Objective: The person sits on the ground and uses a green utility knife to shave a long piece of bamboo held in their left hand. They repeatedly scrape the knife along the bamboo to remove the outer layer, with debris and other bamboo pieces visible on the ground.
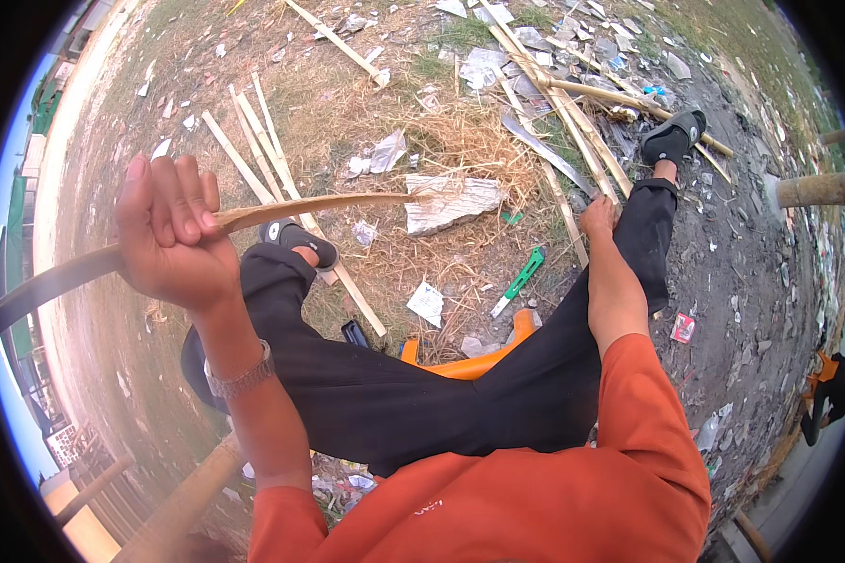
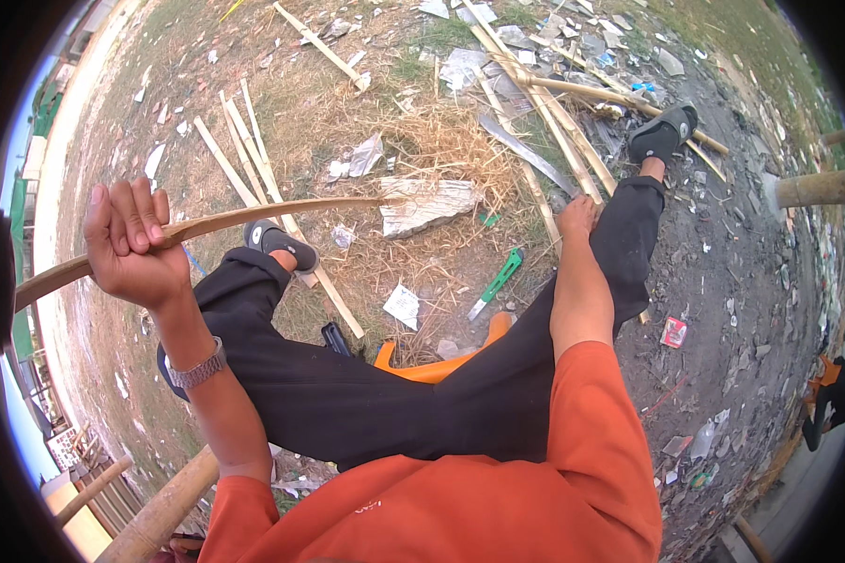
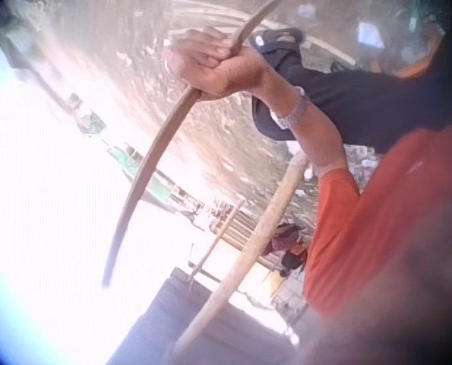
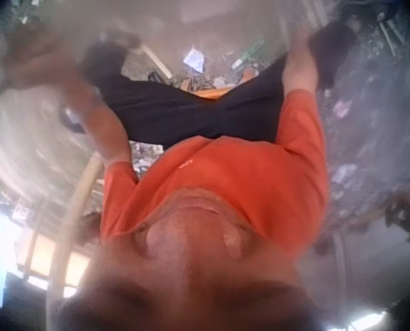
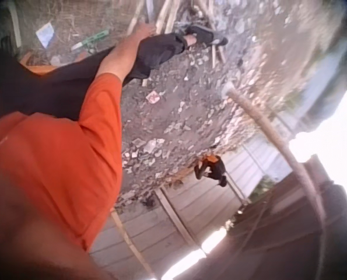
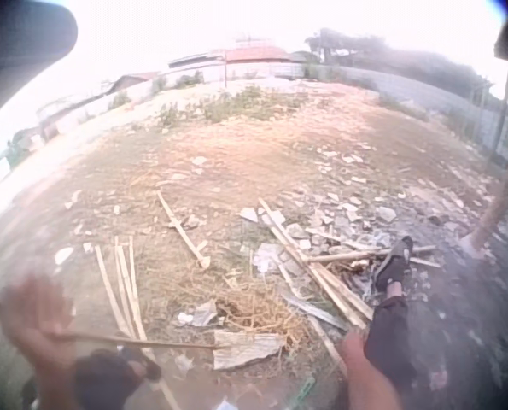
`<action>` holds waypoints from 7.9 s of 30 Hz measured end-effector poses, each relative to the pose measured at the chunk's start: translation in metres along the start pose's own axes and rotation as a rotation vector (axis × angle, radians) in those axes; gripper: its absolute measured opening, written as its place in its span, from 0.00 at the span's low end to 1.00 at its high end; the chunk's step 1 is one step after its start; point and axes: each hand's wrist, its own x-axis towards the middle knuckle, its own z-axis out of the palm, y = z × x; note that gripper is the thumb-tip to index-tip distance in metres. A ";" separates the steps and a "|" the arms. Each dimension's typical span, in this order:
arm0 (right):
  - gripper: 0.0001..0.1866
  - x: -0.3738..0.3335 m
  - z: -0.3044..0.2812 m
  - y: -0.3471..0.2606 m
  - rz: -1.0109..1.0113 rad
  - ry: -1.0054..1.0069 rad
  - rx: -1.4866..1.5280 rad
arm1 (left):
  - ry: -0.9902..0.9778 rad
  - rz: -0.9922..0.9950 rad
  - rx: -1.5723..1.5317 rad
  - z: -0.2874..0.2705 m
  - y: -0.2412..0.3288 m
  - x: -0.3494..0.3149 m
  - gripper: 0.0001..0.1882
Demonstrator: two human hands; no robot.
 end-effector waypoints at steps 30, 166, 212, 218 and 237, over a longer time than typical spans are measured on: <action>0.18 -0.258 -0.148 -0.136 -0.516 -0.254 0.826 | 0.189 0.283 0.211 0.020 -0.013 0.014 0.22; 0.18 -0.231 -0.011 -0.117 -0.112 -0.545 0.520 | -0.073 0.234 -0.047 0.035 -0.025 -0.006 0.23; 0.14 -0.248 -0.209 -0.115 -0.428 -0.652 1.021 | -0.304 0.246 0.402 0.018 -0.010 -0.009 0.19; 0.13 -0.330 -0.249 -0.151 -0.784 -0.212 1.230 | -0.381 0.396 0.404 0.025 -0.009 -0.020 0.20; 0.13 -0.356 -0.248 -0.182 -0.802 -0.141 0.801 | -0.169 0.465 0.274 0.028 -0.020 -0.027 0.20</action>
